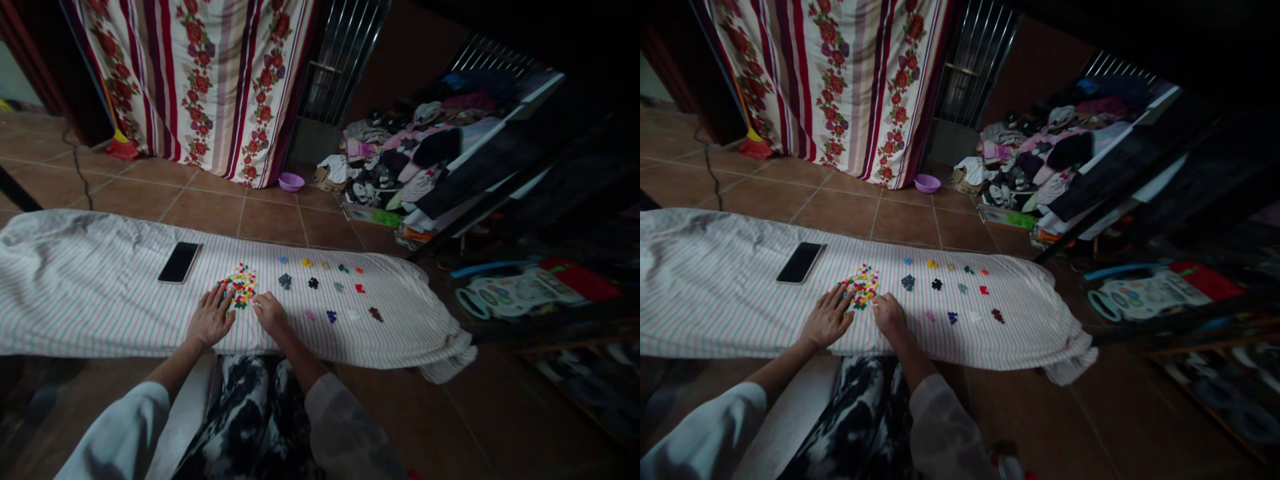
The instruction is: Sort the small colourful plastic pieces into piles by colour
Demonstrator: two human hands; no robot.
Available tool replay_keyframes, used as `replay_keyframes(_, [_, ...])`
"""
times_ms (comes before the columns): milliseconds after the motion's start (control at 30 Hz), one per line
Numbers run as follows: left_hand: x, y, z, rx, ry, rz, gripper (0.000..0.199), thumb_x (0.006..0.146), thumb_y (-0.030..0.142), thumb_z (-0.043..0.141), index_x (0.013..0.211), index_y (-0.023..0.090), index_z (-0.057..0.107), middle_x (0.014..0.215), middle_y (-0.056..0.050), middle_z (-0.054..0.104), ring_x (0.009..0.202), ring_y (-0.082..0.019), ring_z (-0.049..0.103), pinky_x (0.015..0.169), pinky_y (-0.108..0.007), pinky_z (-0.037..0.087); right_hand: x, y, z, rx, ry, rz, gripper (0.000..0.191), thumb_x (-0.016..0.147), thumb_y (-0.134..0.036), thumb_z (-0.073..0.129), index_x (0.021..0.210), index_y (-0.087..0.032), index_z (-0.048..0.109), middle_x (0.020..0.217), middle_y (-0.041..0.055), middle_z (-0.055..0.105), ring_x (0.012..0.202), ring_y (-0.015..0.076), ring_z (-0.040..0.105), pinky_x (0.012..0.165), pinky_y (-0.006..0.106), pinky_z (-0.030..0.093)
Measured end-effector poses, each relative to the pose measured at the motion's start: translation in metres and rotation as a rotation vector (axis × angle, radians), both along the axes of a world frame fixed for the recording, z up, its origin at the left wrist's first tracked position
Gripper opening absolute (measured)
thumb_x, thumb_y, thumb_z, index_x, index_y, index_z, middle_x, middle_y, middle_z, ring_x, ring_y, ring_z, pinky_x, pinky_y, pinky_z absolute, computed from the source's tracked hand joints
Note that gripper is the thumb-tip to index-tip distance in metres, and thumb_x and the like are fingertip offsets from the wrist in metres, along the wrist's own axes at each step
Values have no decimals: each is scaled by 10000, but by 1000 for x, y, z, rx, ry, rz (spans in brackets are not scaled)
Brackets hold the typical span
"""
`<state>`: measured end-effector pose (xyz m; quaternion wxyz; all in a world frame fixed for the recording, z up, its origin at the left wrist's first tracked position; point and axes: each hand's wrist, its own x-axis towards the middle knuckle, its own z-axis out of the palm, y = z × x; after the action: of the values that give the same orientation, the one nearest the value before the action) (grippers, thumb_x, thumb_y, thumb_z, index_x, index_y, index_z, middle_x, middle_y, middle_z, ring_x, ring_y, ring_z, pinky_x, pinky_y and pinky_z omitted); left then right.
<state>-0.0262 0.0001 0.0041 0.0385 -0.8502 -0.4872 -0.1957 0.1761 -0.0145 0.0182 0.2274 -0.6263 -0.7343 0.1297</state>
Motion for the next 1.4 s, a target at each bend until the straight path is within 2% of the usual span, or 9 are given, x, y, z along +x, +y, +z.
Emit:
replay_keyframes(133, [0,0,-3,18,-21,2,584,905,404,368,1407,115,442,1462,-179,448,1394,-321,362,1092,-489,334,12,-3,4,62,68,16,182,891,-177,502,954,-191,672,945,61,652,905,177,607,861,290,476])
replay_keyframes(267, [-1,1,-5,27,-16,-4,577,908,403,366,1396,108,453,1465,-176,444,1390,-320,367,1095,-487,334,34,-5,8,113,177,-107,212,872,-196,482,937,-193,684,916,60,663,834,174,618,795,289,495])
replay_keyframes(433, [-2,1,-5,52,1,-4,575,908,404,363,1386,103,467,1466,-174,442,1381,-331,379,1092,-493,342,82,-10,11,302,326,-278,258,821,-202,456,896,-198,703,869,56,686,792,169,628,781,287,505])
replay_keyframes(567, [-2,1,-5,67,3,-15,583,906,408,356,1386,96,468,1460,-183,448,1374,-333,390,1079,-489,361,131,-22,8,385,361,-398,248,783,-238,465,833,-205,706,837,55,709,790,183,640,772,305,517])
replay_keyframes(767, [-2,1,-6,75,-1,-14,573,907,411,356,1370,102,489,1460,-186,446,1374,-335,390,1077,-495,364,198,-51,5,384,233,-552,285,792,-298,449,858,-197,707,890,81,724,852,210,643,839,356,506])
replay_keyframes(967, [-2,1,-5,94,32,-9,570,906,410,358,1375,111,486,1461,-171,450,1376,-323,390,1077,-478,370,248,-69,-5,392,48,-659,333,779,-272,407,852,-147,708,891,139,708,871,242,620,857,391,484])
replay_keyframes(1133, [-2,1,-5,100,36,-9,575,910,418,352,1376,109,486,1459,-176,451,1371,-331,395,1071,-486,375,268,-73,-23,340,-28,-697,306,758,-275,430,826,-158,704,868,136,704,858,247,608,835,378,479])
replay_keyframes(1400, [-2,0,-2,75,33,-12,565,913,410,351,1379,120,485,1461,-168,452,1378,-326,385,1079,-485,367,258,-73,-40,330,-21,-637,398,844,-406,399,873,-158,710,917,129,717,855,245,615,878,395,444])
